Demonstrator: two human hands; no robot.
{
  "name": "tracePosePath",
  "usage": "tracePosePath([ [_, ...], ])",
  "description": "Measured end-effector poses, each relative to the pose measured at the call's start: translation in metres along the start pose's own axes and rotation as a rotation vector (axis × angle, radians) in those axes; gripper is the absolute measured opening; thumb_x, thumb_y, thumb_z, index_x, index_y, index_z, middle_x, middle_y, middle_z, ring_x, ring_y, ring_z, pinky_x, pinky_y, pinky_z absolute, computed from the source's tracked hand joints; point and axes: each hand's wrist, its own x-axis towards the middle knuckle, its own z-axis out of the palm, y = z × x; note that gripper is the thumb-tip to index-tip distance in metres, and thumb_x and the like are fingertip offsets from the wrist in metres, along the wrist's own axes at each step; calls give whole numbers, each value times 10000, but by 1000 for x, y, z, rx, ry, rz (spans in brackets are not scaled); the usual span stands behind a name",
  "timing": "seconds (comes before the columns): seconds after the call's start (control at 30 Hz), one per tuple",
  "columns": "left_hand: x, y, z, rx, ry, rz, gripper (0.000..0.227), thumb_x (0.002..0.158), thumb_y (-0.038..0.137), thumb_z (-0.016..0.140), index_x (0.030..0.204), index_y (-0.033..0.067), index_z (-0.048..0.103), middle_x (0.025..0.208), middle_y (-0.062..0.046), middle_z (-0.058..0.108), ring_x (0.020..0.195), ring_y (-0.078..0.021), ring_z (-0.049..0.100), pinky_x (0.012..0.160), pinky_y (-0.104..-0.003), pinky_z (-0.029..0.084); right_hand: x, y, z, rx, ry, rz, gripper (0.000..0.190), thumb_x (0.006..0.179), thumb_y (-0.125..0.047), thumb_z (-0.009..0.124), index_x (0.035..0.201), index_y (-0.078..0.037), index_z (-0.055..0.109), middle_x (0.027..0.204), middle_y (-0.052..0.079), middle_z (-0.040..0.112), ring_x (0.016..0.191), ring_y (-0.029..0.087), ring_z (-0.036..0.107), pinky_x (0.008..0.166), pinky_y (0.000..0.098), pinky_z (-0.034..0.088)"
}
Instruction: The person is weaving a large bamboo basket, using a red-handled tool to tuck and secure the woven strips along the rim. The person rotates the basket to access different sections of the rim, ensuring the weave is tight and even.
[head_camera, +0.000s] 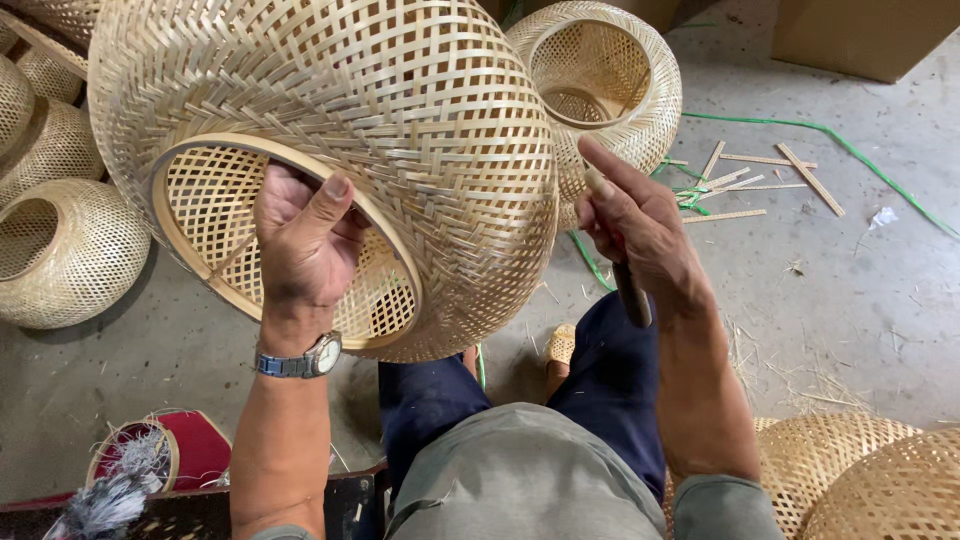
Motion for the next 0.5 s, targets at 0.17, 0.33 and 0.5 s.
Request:
tracePosePath([
  [0.17, -6, 9, -4, -16, 8, -28, 284, 1021, 23, 720, 1256, -22, 566, 1093, -142, 710, 962, -221, 729, 892, -358, 643, 6, -26, 9, -76, -104, -24, 666, 1018, -224, 636, 1609, -52, 381, 852, -20, 664, 659, 15, 499, 543, 166, 371],
  [0.33, -12, 12, -3, 7, -5, -21, 296, 1020, 40, 717, 1269, -17, 566, 1076, -142, 710, 937, -217, 731, 836, -351, 650, 14, -37, 16, -263, -184, -66, 615, 1023, -236, 634, 1593, -106, 444, 797, -28, 656, 641, 13, 489, 545, 179, 399],
  [0.5, -16, 8, -2, -5, -13, -15, 267, 1050, 26, 713, 1265, -23, 561, 1033, -144, 706, 902, -211, 726, 837, -352, 647, 16, -37, 23, -451, -45, -26, 477, 998, -259, 667, 1456, -138, 614, 772, -12, 663, 607, 32, 462, 532, 203, 399],
])
